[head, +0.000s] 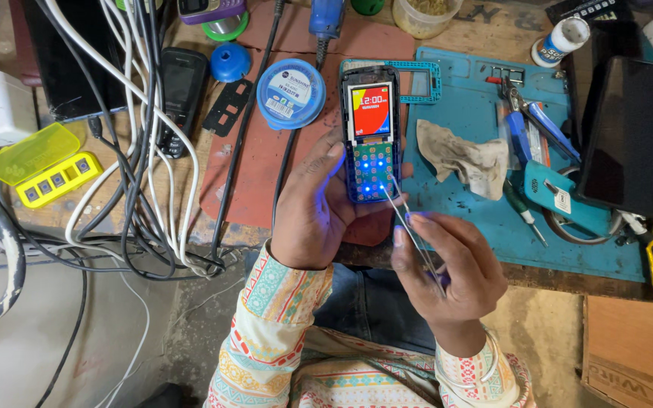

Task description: The person disassembles a feature phone, removing its back cover and battery, then uses tweezers to work on the exposed keypad circuit board. They power the phone on, navigate its menu, and press the keypad keys with tweezers to test them while the screen is lit.

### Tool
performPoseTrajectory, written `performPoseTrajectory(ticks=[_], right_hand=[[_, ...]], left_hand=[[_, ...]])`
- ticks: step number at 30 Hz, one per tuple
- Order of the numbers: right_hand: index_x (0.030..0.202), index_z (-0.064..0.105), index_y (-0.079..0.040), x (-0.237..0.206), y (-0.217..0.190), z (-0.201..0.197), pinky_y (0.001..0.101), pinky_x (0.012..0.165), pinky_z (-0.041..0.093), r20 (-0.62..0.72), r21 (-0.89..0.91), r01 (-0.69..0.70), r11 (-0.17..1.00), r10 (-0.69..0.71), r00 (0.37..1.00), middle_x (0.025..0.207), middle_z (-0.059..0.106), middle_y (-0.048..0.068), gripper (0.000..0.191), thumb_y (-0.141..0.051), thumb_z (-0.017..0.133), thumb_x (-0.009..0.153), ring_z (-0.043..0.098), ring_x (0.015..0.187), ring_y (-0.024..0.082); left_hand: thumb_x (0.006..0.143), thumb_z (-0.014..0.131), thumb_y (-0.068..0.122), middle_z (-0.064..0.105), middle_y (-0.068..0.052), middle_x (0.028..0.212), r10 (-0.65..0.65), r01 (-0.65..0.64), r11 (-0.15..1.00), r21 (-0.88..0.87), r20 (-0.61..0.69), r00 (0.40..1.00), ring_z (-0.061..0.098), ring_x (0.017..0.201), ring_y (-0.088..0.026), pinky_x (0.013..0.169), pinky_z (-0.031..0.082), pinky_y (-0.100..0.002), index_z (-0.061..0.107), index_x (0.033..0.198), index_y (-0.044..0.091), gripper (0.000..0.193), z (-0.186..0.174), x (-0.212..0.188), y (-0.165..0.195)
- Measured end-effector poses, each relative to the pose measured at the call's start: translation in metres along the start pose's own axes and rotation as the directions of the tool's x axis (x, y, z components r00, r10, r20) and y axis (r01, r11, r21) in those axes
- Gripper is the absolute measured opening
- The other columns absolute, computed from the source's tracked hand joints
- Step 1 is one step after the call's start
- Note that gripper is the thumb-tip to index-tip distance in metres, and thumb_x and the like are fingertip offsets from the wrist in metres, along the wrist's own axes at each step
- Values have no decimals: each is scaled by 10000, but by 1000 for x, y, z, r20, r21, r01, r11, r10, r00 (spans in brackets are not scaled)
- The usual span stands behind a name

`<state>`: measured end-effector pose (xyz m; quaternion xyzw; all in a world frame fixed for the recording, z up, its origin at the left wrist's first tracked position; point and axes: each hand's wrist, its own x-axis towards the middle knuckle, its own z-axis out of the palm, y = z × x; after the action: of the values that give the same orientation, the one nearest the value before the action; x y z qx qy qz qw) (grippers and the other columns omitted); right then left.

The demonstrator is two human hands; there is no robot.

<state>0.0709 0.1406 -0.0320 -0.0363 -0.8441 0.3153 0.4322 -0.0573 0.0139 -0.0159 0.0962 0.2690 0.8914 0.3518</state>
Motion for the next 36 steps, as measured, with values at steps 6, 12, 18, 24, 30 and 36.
performPoseTrajectory(ticks=[6, 12, 18, 24, 30, 36], right_hand=[[1165, 696, -20, 9, -7, 7, 308, 833, 623, 9, 2, 23, 1000, -23, 1000, 1112, 741, 154, 278, -45, 833, 924, 768, 991, 256], [1157, 683, 14, 25, -1, 3, 332, 885, 627, 6, 45, 82, 996, -82, 997, 1131, 737, 175, 263, -65, 823, 949, 764, 1001, 270], [1110, 687, 12, 33, -3, 5, 367, 923, 633, 58, 54, 141, 989, -144, 988, 1080, 747, 165, 217, -60, 814, 951, 766, 1045, 304], [1086, 697, -14, 39, -2, 4, 438, 987, 611, 111, 12, 210, 978, -210, 971, 1044, 755, 131, 209, -93, 811, 930, 748, 1075, 324], [1116, 690, -40, 41, 0, 4, 437, 973, 587, 122, 15, 238, 971, -238, 964, 1043, 757, 108, 209, -130, 795, 959, 750, 1089, 310], [1101, 694, -42, 40, 0, 5, 457, 1007, 586, 119, 3, 236, 972, -234, 965, 1034, 757, 103, 216, -118, 806, 932, 749, 1078, 308]], left_hand=[[1124, 418, 256, 601, -205, 1392, -7, 7, 1000, -7, -2, 1000, 651, 1243, -339, 1016, 583, -519, 394, 1528, -27, 493, 0, -1, 0], [1114, 421, 262, 606, -197, 1364, 0, 0, 1000, 11, -5, 1000, 658, 1219, -330, 956, 613, -510, 387, 1533, 3, 494, -1, -2, -1], [1124, 418, 239, 612, -199, 1347, -3, 3, 1000, 3, -33, 999, 666, 1197, -311, 933, 617, -484, 385, 1531, -8, 477, -1, -2, -4], [1123, 429, 197, 616, -200, 1331, 1, -2, 1000, -23, -24, 1000, 674, 1183, -302, 946, 617, -483, 391, 1527, -15, 458, -2, -3, -5], [1119, 426, 180, 624, -203, 1319, 5, -5, 1000, -12, -38, 999, 679, 1160, -298, 925, 620, -469, 378, 1555, -19, 482, -2, -3, -6], [1124, 423, 181, 628, -203, 1319, 10, -10, 1000, -2, -39, 999, 681, 1159, -292, 932, 620, -455, 373, 1566, -26, 491, -1, -3, -7]])
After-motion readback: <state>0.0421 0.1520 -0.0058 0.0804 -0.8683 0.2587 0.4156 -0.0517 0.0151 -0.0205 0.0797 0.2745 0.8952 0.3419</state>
